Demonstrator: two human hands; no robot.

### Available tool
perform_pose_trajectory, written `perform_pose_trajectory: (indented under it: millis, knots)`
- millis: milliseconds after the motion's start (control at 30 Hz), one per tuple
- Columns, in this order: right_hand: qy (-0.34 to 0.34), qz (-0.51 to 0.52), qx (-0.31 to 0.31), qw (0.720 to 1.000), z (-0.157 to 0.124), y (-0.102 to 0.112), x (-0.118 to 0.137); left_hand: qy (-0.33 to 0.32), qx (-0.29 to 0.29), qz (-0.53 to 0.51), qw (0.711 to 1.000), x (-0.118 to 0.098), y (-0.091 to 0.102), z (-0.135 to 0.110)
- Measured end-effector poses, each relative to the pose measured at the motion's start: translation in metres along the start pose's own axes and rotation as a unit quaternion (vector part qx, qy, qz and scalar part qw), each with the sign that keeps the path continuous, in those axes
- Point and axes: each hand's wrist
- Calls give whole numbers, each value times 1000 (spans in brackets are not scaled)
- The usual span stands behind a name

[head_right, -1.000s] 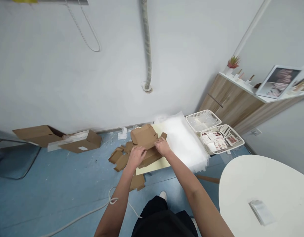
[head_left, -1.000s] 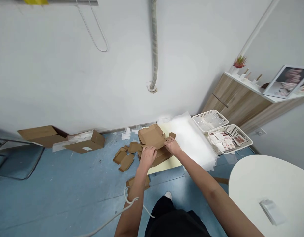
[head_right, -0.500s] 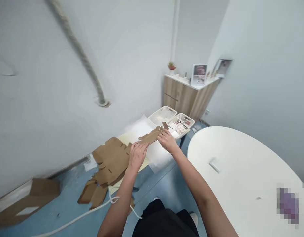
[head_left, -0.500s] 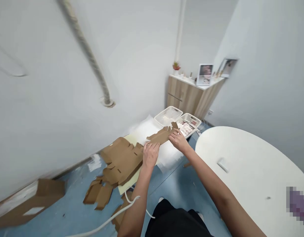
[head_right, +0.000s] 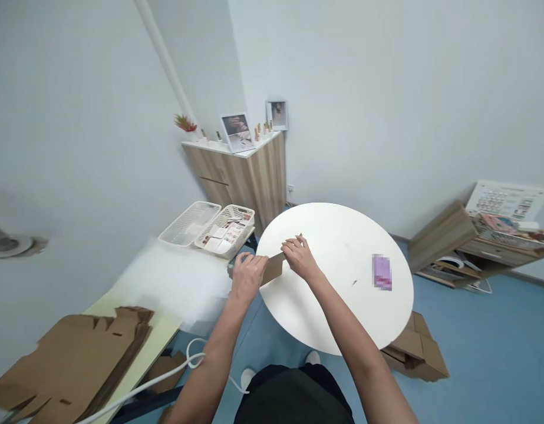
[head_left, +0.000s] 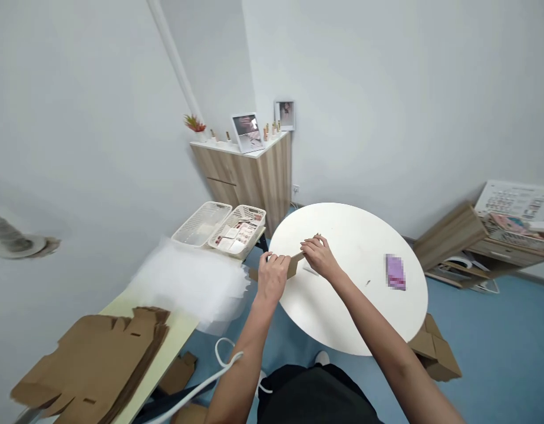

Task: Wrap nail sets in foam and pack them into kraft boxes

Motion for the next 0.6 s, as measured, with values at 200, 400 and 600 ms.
perform_pose_trajectory:
  millis: [200, 400, 600]
  knots:
    - [-70, -44, -43, 996, -48, 41, -86, -59, -36, -33, 997, -69, -39, 63]
    - [-138, -84, -104, 981, -81, 77, -139, -124, -53, -63, 989, -113, -58, 113]
    - [-212, -155, -70, 962, -122, 58, -152, -183, -36, -137, 973, -113, -122, 116]
Point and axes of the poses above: each hand's wrist, its own z-axis towards the middle knuckle, its own y-axis out of the back of the hand, x = y × z, and after that the axes turned 10 degrees about -y, right-handed
